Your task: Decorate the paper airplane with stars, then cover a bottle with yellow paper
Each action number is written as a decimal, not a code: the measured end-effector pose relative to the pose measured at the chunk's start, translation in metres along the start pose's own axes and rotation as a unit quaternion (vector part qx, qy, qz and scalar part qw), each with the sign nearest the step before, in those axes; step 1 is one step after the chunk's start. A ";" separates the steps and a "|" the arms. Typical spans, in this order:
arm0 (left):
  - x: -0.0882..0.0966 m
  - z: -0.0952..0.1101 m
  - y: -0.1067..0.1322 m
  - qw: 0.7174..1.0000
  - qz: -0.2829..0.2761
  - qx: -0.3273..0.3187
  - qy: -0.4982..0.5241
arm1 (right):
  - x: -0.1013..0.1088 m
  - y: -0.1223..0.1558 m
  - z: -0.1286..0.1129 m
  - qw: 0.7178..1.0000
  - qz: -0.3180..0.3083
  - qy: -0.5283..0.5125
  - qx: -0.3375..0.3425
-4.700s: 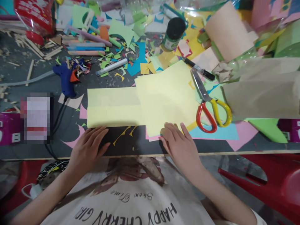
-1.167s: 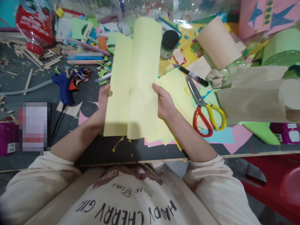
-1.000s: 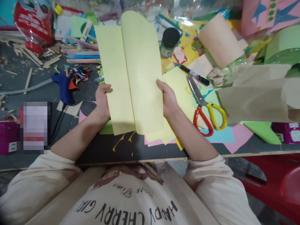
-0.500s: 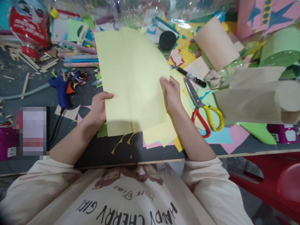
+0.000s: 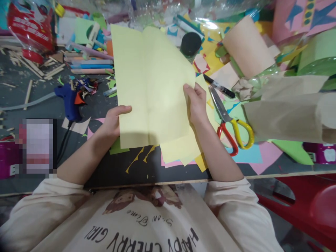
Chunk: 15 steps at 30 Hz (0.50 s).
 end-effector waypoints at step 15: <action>-0.007 -0.001 -0.002 0.988 -0.033 0.105 0.106 | -0.007 0.016 -0.020 0.998 -0.012 -0.001 -0.054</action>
Point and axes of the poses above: each hand's wrist, its own y-axis away from the middle knuckle, its own x-axis out of the back of the hand, z = x × y, the point moved 4 cm from there along -y, towards the middle knuckle, and after that the axes turned 3 degrees about y, right-handed, at the moved point
